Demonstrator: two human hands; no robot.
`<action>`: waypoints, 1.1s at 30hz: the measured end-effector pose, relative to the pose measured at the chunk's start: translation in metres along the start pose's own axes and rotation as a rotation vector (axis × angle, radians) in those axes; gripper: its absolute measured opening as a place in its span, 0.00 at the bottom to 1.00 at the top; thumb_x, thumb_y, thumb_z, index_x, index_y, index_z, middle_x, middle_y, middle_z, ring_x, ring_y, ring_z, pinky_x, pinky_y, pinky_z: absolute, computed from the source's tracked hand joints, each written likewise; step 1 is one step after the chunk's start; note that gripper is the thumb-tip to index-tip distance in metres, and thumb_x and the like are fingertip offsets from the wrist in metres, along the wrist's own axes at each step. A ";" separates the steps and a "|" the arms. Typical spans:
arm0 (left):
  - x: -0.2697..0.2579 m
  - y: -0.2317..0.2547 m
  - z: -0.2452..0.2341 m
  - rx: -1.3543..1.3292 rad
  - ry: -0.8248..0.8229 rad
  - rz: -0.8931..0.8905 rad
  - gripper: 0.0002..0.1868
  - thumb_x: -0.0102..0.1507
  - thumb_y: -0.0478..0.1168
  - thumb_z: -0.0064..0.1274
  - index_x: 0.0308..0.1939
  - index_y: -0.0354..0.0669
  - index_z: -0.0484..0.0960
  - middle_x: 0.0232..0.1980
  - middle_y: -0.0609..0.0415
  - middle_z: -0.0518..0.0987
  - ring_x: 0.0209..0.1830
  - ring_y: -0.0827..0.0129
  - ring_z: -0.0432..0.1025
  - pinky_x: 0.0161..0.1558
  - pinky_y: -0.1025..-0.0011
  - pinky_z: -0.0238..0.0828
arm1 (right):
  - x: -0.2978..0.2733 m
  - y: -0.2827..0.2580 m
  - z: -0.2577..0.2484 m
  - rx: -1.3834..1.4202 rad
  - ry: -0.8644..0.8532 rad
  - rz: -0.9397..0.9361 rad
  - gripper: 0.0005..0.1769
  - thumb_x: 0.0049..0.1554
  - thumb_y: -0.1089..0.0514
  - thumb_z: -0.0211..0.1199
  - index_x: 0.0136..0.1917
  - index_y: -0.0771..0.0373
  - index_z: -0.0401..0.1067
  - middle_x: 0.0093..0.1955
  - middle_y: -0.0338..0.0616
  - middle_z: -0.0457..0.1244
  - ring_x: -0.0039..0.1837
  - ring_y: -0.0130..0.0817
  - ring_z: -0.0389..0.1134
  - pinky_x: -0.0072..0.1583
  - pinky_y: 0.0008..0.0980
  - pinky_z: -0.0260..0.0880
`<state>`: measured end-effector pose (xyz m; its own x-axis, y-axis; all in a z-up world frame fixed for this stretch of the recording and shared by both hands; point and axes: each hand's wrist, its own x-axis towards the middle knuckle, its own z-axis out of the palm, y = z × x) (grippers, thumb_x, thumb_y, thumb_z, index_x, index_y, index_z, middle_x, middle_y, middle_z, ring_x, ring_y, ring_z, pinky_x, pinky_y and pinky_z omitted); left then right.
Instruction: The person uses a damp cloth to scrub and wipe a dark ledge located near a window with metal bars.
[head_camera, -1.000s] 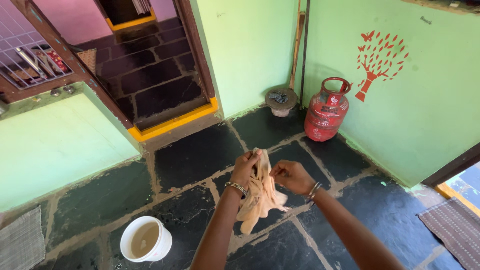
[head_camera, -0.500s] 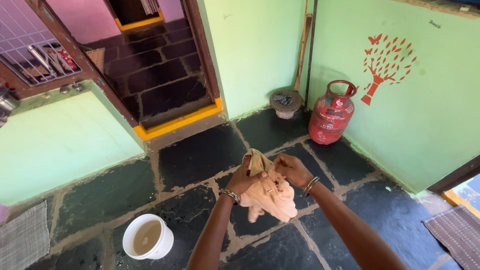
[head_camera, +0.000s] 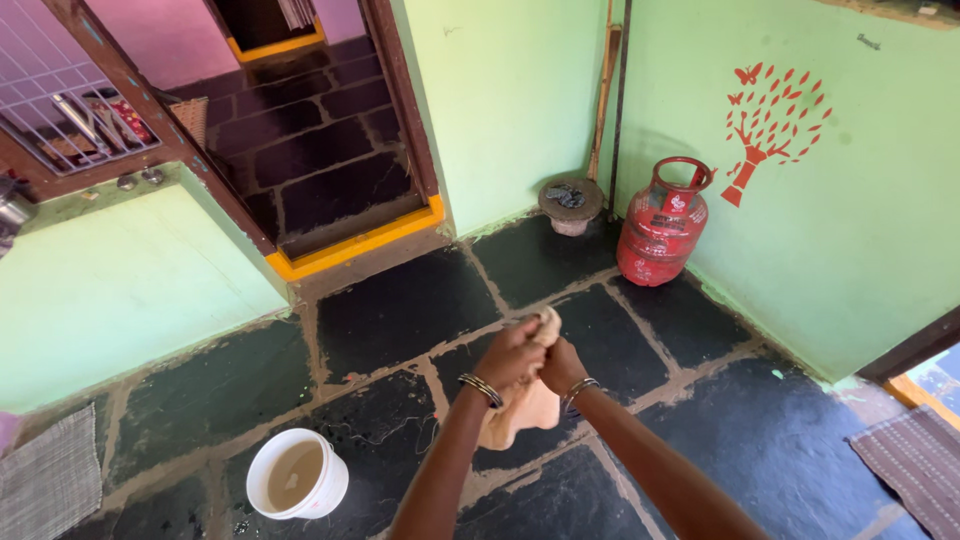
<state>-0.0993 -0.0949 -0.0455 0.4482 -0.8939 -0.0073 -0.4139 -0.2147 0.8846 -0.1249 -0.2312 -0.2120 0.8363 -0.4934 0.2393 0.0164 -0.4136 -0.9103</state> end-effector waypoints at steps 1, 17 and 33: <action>-0.002 0.001 0.007 0.046 -0.039 -0.012 0.29 0.56 0.40 0.49 0.63 0.44 0.76 0.41 0.52 0.82 0.30 0.72 0.75 0.31 0.71 0.77 | 0.008 0.014 0.008 -0.073 0.029 -0.069 0.18 0.57 0.61 0.62 0.60 0.64 0.69 0.53 0.49 0.69 0.55 0.37 0.71 0.57 0.33 0.76; -0.005 -0.001 0.104 0.504 0.295 0.167 0.22 0.56 0.47 0.51 0.53 0.50 0.85 0.39 0.43 0.84 0.41 0.48 0.79 0.46 0.53 0.76 | -0.003 0.061 -0.010 1.483 -0.588 -0.214 0.35 0.67 0.37 0.43 0.74 0.63 0.63 0.74 0.57 0.59 0.75 0.51 0.59 0.73 0.48 0.58; -0.010 0.002 0.090 0.438 0.315 0.168 0.21 0.59 0.52 0.55 0.50 0.46 0.86 0.31 0.47 0.85 0.29 0.62 0.81 0.37 0.66 0.78 | -0.023 0.030 -0.043 1.121 -0.312 0.096 0.27 0.61 0.43 0.51 0.67 0.58 0.67 0.68 0.44 0.63 0.68 0.37 0.65 0.67 0.38 0.66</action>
<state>-0.1756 -0.1219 -0.0852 0.5345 -0.7838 0.3162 -0.7604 -0.2828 0.5847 -0.1674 -0.2648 -0.2300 0.9563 -0.2119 0.2014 0.2899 0.5996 -0.7460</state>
